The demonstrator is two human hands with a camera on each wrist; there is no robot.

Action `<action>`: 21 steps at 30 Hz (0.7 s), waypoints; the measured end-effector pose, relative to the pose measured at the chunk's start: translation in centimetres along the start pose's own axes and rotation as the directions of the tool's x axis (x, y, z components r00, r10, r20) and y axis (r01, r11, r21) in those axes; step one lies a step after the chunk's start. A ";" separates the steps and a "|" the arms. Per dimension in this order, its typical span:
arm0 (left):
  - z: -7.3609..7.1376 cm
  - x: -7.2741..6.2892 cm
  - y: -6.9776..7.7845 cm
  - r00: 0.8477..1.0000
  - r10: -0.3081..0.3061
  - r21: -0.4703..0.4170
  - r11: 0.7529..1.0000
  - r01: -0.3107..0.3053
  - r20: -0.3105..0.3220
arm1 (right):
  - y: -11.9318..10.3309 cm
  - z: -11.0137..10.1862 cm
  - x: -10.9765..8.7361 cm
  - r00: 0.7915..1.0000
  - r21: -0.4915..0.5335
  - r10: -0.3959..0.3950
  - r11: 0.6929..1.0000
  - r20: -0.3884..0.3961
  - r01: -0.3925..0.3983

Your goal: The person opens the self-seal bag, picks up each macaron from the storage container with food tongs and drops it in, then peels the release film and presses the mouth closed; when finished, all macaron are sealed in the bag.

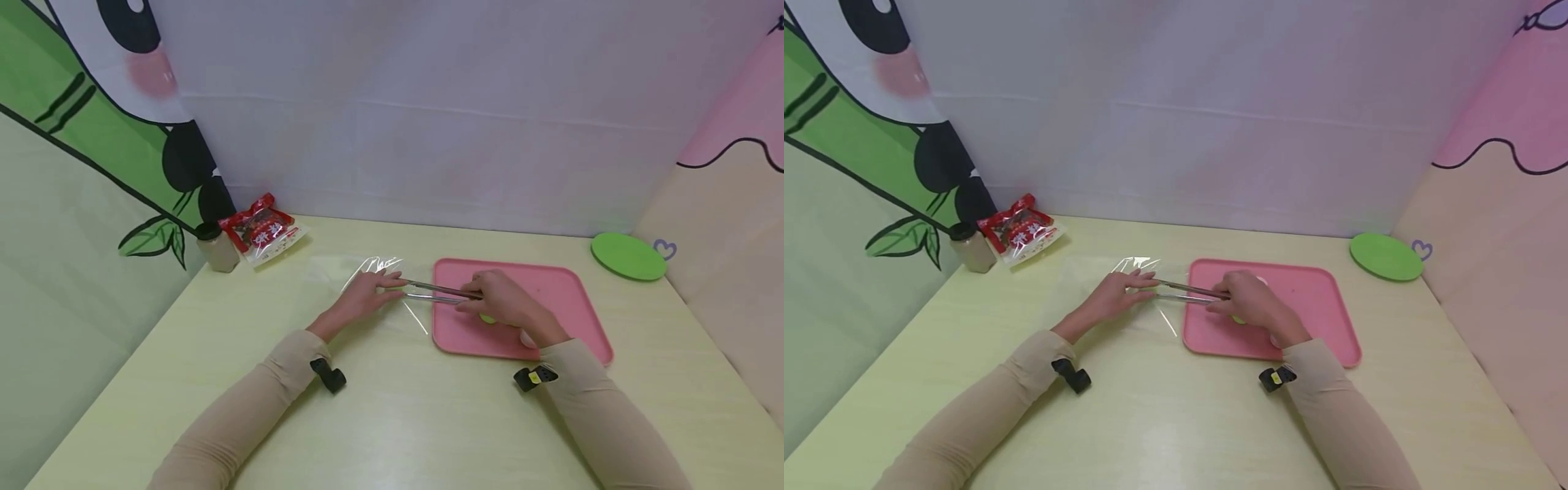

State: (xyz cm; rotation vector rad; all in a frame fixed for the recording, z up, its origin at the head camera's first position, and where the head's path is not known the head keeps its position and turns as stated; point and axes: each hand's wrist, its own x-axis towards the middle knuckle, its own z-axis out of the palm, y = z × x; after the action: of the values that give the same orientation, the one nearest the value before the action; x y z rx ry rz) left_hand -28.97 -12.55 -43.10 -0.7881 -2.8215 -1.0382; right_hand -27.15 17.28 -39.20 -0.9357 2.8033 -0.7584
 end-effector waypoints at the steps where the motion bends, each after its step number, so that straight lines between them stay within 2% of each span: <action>1: 0.1 0.0 0.0 1.000 -0.002 0.002 1.000 0.002 0.000 | 0.0 0.0 0.1 1.000 0.004 0.004 1.000 0.002 -0.004; 5: 0.2 0.2 0.1 1.000 -0.010 0.003 1.000 0.010 0.004 | -0.1 0.2 0.4 1.000 0.010 0.023 1.000 0.017 -0.023; 12: -0.3 0.1 0.6 1.000 0.014 -0.018 1.000 -0.014 -0.016 | -0.6 0.1 0.7 0.998 -0.017 0.064 0.998 0.024 -0.064; 21: -0.3 0.1 0.7 0.999 0.035 -0.022 0.999 -0.035 -0.030 | -0.5 0.4 0.8 1.000 -0.011 0.026 1.000 0.011 -0.026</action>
State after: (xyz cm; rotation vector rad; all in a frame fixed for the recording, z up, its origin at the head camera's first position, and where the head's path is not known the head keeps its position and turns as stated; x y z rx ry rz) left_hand -28.79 -12.18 -42.43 -0.8143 -2.7660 -1.0698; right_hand -27.46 16.26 -39.28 -0.9011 2.8071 -0.7326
